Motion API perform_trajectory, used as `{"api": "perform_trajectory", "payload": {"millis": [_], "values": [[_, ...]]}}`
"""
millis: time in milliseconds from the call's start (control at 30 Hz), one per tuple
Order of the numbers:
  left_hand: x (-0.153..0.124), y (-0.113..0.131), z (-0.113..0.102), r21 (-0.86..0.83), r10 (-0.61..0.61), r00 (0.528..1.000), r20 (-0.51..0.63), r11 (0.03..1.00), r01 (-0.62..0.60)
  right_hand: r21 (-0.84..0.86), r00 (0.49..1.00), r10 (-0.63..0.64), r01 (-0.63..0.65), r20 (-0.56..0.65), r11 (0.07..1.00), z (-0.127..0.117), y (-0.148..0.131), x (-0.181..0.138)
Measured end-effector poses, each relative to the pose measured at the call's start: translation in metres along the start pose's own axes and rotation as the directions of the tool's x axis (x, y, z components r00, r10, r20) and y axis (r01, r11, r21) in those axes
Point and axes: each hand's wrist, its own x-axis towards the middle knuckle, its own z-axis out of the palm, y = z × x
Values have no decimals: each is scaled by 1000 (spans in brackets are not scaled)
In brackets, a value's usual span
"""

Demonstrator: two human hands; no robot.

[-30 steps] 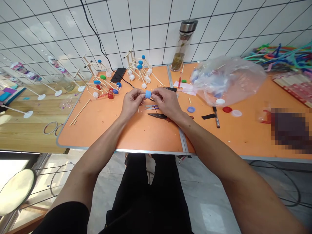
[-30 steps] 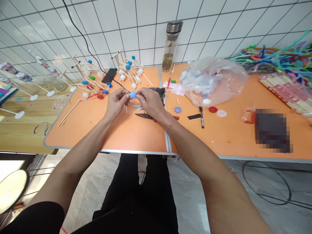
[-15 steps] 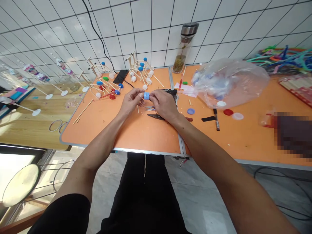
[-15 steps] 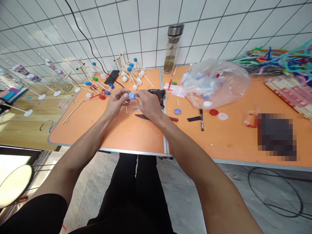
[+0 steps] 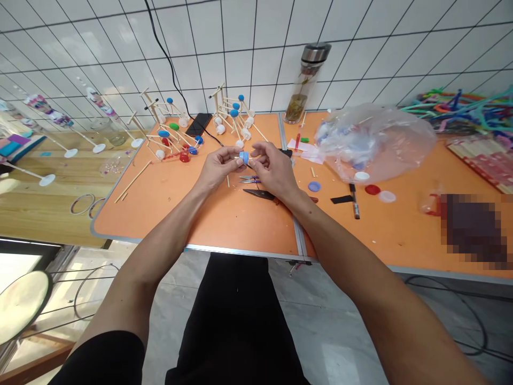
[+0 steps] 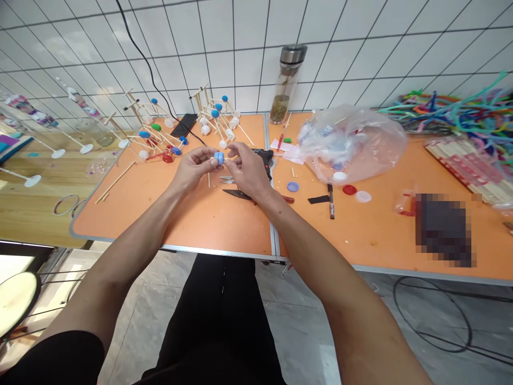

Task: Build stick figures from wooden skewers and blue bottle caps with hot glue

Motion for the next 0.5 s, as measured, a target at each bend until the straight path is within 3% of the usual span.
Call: {"api": "perform_trajectory", "payload": {"millis": [167, 500], "values": [[0, -1, 3, -28, 53, 997, 49, 998, -52, 94, 997, -31, 24, 75, 995, 0, -2, 0], [-1, -4, 6, -54, 17, 999, 38, 998, -15, 96, 996, -76, 79, -36, 992, 5, -1, -2]]}}
